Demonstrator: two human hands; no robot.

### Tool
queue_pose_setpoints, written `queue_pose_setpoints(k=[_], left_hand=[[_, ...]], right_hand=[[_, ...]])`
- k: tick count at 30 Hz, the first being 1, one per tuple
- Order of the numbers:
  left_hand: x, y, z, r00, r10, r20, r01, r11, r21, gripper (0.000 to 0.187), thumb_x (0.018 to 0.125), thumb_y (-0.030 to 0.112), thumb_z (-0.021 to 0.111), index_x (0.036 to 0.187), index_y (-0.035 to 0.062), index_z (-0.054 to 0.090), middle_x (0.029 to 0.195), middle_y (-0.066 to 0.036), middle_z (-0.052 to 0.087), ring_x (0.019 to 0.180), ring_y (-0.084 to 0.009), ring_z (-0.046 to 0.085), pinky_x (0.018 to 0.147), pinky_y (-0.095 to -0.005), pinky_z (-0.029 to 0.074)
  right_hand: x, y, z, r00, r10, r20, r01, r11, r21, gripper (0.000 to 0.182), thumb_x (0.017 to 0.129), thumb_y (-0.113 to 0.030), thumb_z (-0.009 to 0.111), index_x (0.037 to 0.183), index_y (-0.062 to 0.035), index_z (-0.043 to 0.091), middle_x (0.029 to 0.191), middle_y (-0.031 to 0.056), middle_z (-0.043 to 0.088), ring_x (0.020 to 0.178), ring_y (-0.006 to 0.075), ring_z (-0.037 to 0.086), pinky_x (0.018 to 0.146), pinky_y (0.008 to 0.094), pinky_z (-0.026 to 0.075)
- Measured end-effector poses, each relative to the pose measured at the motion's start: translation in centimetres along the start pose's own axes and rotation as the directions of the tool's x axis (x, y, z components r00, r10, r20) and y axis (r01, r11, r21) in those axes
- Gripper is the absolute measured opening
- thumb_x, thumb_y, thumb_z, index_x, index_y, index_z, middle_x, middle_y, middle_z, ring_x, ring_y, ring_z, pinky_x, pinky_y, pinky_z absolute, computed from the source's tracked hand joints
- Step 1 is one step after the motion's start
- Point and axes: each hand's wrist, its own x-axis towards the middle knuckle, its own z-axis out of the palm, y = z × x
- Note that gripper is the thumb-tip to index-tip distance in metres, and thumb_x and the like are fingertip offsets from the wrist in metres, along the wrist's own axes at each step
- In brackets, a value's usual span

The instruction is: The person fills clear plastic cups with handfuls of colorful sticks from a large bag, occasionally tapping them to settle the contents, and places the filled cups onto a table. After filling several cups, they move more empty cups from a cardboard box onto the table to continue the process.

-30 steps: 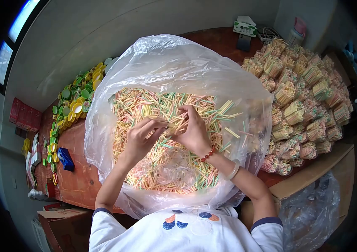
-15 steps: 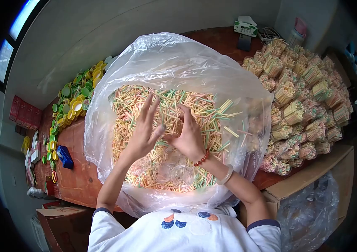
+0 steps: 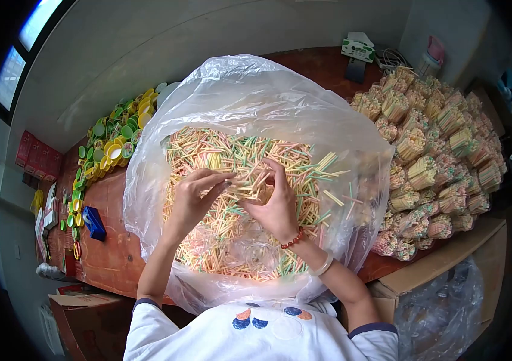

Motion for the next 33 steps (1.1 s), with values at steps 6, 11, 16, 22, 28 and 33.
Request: queue_pose_setpoints(k=[6, 11, 16, 22, 28, 33], left_hand=[[0.5, -1.0, 2.0, 0.995, 0.048, 0.091, -0.053, 0.997, 0.056, 0.05, 0.095, 0.011, 0.067, 0.145, 0.012, 0.06, 0.125, -0.018, 0.063, 0.112, -0.0351, 0.063, 0.096, -0.0472, 0.052], [-0.4, -0.4, 2.4, 0.931, 0.096, 0.352, -0.158, 0.976, 0.151, 0.067, 0.099, 0.04, 0.062, 0.159, 0.0188, 0.041, 0.16, -0.019, 0.037, 0.148, -0.0394, 0.036, 0.123, -0.0545, 0.028], [-0.8, -0.9, 0.8, 0.964, 0.189, 0.189, -0.209, 0.974, 0.091, 0.028, 0.086, 0.004, 0.076, 0.113, 0.0111, 0.078, 0.116, -0.007, 0.074, 0.109, -0.0259, 0.069, 0.09, -0.0404, 0.059], [-1.1, -2.1, -2.4, 0.991, 0.087, -0.101, -0.021, 0.85, 0.526, 0.031, 0.097, 0.012, 0.069, 0.128, 0.0129, 0.07, 0.134, -0.015, 0.065, 0.112, -0.0318, 0.069, 0.089, -0.0427, 0.06], [-1.6, 1.2, 1.4, 0.996, 0.085, 0.03, -0.089, 0.984, 0.156, 0.051, 0.1, 0.013, 0.064, 0.15, 0.0131, 0.053, 0.138, -0.018, 0.054, 0.113, -0.0305, 0.066, 0.091, -0.0421, 0.058], [-1.2, 2.7, 1.3, 1.0, 0.008, 0.016, -0.008, 1.0, -0.022, 0.05, 0.095, 0.001, 0.067, 0.144, 0.013, 0.061, 0.134, -0.016, 0.058, 0.105, -0.0292, 0.068, 0.087, -0.0406, 0.059]], right_hand=[[-0.4, -0.6, 0.2, 0.996, -0.084, 0.026, 0.084, 0.996, 0.019, 0.099, 0.065, -0.014, 0.097, 0.148, -0.0105, 0.043, 0.115, 0.0147, 0.07, 0.108, 0.0294, 0.071, 0.089, 0.0413, 0.058], [-0.1, 0.4, -0.1, 0.996, 0.003, 0.084, -0.004, 1.0, 0.004, 0.106, 0.068, -0.014, 0.095, 0.154, -0.009, 0.032, 0.119, 0.0164, 0.068, 0.111, 0.0315, 0.068, 0.093, 0.0431, 0.057], [0.1, -0.4, -0.3, 0.997, 0.035, 0.071, -0.035, 0.999, -0.002, 0.106, 0.067, -0.008, 0.093, 0.154, -0.0095, 0.033, 0.119, 0.0157, 0.069, 0.111, 0.0307, 0.068, 0.095, 0.0422, 0.056], [-0.4, 0.7, -0.6, 0.999, -0.021, 0.042, 0.019, 0.999, 0.034, 0.105, 0.067, -0.007, 0.095, 0.154, -0.0097, 0.035, 0.123, 0.0148, 0.069, 0.117, 0.0261, 0.067, 0.101, 0.0386, 0.055], [-0.8, -0.8, -0.7, 0.999, -0.003, -0.034, 0.01, 0.977, 0.211, 0.095, 0.069, -0.006, 0.092, 0.15, -0.0076, 0.041, 0.123, 0.0158, 0.068, 0.114, 0.0269, 0.068, 0.1, 0.0393, 0.055], [-1.0, -2.1, -1.9, 0.997, -0.045, -0.057, 0.055, 0.983, 0.178, 0.093, 0.07, -0.007, 0.092, 0.149, -0.0047, 0.043, 0.123, 0.0162, 0.067, 0.115, 0.0261, 0.067, 0.102, 0.0388, 0.055]])
